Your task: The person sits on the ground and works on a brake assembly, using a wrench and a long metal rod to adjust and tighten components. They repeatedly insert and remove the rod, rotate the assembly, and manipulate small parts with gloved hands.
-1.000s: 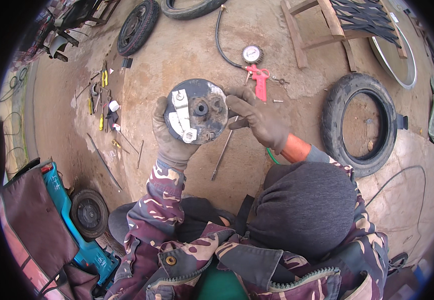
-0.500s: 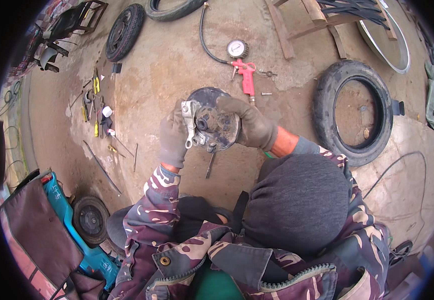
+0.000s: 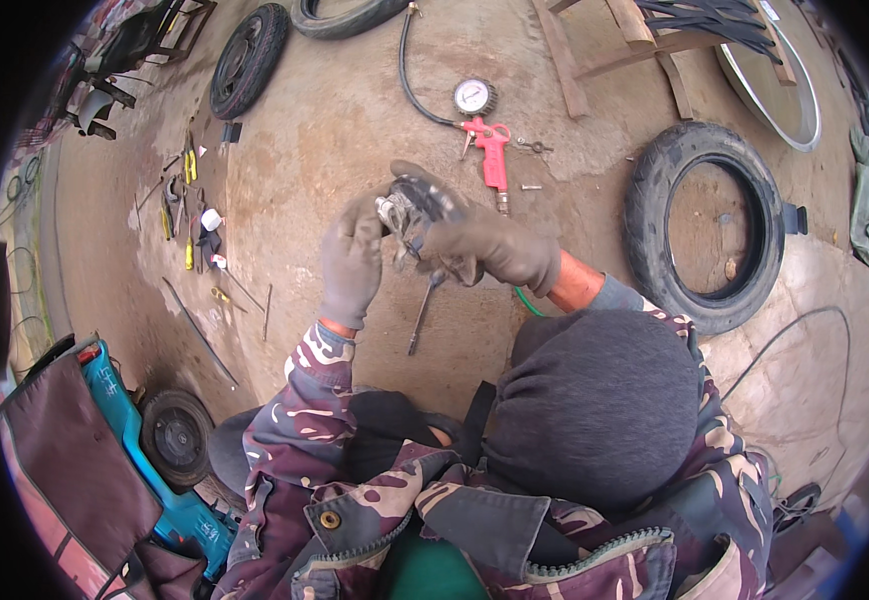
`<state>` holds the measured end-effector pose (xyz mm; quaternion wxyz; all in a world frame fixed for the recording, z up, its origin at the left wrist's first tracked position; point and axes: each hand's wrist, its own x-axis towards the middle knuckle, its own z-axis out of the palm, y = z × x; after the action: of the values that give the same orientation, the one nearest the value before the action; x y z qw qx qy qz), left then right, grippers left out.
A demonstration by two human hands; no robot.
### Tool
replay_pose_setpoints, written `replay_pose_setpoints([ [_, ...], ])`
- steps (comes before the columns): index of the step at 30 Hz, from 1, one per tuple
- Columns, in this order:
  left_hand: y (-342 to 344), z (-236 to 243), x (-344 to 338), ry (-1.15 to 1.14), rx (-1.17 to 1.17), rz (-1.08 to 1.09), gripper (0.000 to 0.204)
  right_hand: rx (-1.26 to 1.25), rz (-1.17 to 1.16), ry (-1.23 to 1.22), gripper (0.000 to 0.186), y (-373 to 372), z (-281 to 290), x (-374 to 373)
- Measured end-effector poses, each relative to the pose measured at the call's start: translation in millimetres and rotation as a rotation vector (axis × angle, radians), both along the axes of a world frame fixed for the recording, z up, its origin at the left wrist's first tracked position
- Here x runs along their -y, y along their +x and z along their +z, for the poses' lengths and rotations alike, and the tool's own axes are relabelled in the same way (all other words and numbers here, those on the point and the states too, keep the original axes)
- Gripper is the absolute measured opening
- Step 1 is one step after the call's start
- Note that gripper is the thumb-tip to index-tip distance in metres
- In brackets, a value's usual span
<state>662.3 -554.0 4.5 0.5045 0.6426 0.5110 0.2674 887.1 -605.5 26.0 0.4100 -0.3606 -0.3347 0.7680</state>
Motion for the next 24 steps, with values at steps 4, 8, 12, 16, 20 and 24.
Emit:
replay_pose_setpoints([
  [4, 4, 4, 2, -0.244, 0.289, -0.036, 0.048, 0.617, 0.054, 0.216, 0.116, 9, 9, -8],
  [8, 12, 7, 4, -0.344, 0.384, -0.052, 0.058, 0.966, 0.094, 0.583, 0.13, -1, 5, -12],
  [12, 11, 7, 2, -0.293, 0.333, -0.071, 0.054, 0.722, -0.023, 0.382, 0.138, 1, 5, -5],
  [16, 13, 3, 1, -0.221, 0.083, -0.146, 0.048, 0.753, 0.047, 0.273, 0.142, 8, 5, -4],
  [20, 18, -15, 5, -0.193, 0.285, -0.122, 0.048, 0.796, 0.091, 0.327, 0.142, 7, 4, -5],
  [24, -8, -50, 29, -0.318, 0.071, -0.068, 0.059, 0.935, 0.091, 0.375, 0.142, 25, -1, -7],
])
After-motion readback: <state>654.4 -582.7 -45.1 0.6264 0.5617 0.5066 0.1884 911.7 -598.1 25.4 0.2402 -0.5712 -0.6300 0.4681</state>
